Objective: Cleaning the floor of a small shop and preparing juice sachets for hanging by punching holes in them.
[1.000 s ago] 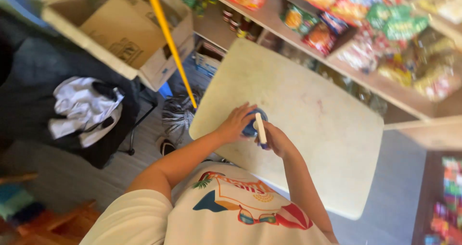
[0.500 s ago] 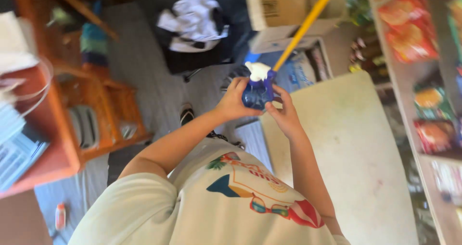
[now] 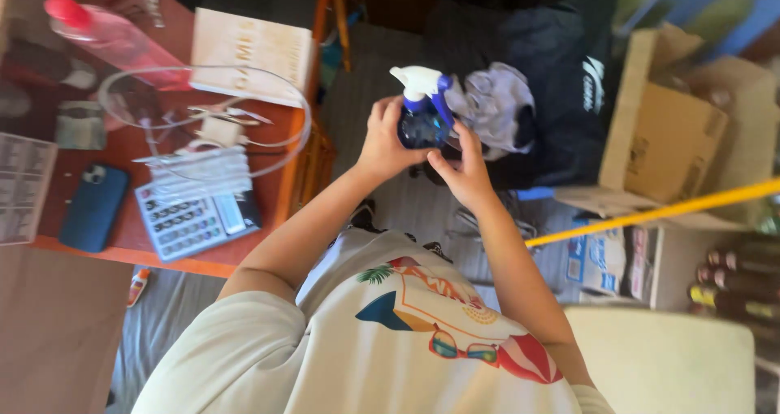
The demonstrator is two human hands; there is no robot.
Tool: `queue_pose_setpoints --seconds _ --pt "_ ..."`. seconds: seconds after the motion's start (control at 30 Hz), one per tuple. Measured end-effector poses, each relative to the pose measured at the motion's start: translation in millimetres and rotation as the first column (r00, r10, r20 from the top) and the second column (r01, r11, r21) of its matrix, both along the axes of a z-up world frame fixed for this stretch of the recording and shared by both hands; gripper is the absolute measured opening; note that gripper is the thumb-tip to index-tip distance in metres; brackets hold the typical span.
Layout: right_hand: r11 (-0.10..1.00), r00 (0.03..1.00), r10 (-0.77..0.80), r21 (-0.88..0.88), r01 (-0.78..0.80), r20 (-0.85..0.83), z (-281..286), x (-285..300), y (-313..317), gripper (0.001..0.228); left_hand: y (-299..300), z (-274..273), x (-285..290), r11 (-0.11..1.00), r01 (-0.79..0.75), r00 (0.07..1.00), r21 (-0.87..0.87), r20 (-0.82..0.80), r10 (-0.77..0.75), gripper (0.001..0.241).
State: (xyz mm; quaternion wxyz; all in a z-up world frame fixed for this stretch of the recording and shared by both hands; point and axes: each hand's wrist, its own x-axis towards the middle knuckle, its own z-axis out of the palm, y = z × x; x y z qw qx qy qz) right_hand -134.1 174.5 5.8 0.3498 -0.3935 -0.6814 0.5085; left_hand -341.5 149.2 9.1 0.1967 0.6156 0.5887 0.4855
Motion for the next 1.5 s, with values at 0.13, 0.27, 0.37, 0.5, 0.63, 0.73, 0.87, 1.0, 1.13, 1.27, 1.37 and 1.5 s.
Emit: queue_pose_setpoints --seconds 0.13,0.27,0.37,0.5,0.63,0.73,0.87,1.0,1.13,1.27,1.37,1.5 --pt "0.996 0.992 0.079 -0.034 -0.076 0.095 -8.5 -91.8 34.3 0.074 24.3 11.0 -101.1 0.958 -0.274 0.961 0.083 -0.01 0.276 0.107" --pt "0.969 0.959 0.247 -0.024 -0.246 0.138 -0.1 -166.1 52.5 0.073 32.2 8.1 -178.9 0.823 -0.551 0.833 0.135 0.045 0.551 0.109" --pt "0.933 0.927 0.347 0.052 -0.357 0.14 22.8 -222.7 71.9 0.078 22.6 19.6 -217.9 0.727 -0.66 0.745 0.19 0.043 0.665 0.108" --pt "0.865 0.891 0.448 0.215 -0.453 0.075 53.5 -298.9 99.8 0.087 12.4 26.7 -231.4 0.666 -0.722 0.681 0.19 0.026 0.731 0.107" --pt "0.753 0.776 0.625 0.326 -0.572 -0.082 79.5 -358.1 123.7 0.082 18.5 32.0 -229.7 0.606 -0.783 0.607 0.139 -0.038 0.794 0.1" --pt "0.724 0.703 0.69 0.155 -0.673 -0.171 70.7 -384.9 152.9 0.056 27.5 50.9 -225.8 0.529 -0.842 0.53 0.105 -0.015 0.848 0.1" --pt "0.603 0.558 0.793 0.184 -0.776 -0.243 145.6 -416.5 171.4 0.05 42.7 86.1 -242.3 0.469 -0.873 0.478 0.137 0.043 0.877 0.108" --pt "0.564 0.514 0.818 0.191 -0.803 -0.256 179.8 -466.6 196.5 0.038 56.4 118.9 -286.9 0.442 -0.867 0.467 0.23 0.065 0.882 0.115" --pt "0.657 0.582 0.739 0.175 -0.733 -0.339 218.6 -522.8 200.3 0.043 78.0 120.9 -324.7 0.338 -0.878 0.402 0.338 0.139 0.905 0.118" --pt "0.661 0.507 0.716 0.23 -0.715 -0.48 205.2 -600.6 212.5 0.043 106.6 68.1 -344.4 0.358 -0.932 0.355 0.048 0.309 0.882 0.108" --pt "0.734 0.675 0.653 0.067 -0.676 -0.345 171.2 -661.2 214.9 0.041 116.5 23.9 -329.6 0.372 -0.928 0.341 -0.027 0.345 0.874 0.106" --pt "0.677 0.645 0.734 0.156 -0.719 -0.212 109.5 -736.4 225.8 0.035 108.8 -2.1 -306.3 0.411 -0.91 0.381 -0.047 0.292 0.877 0.107"
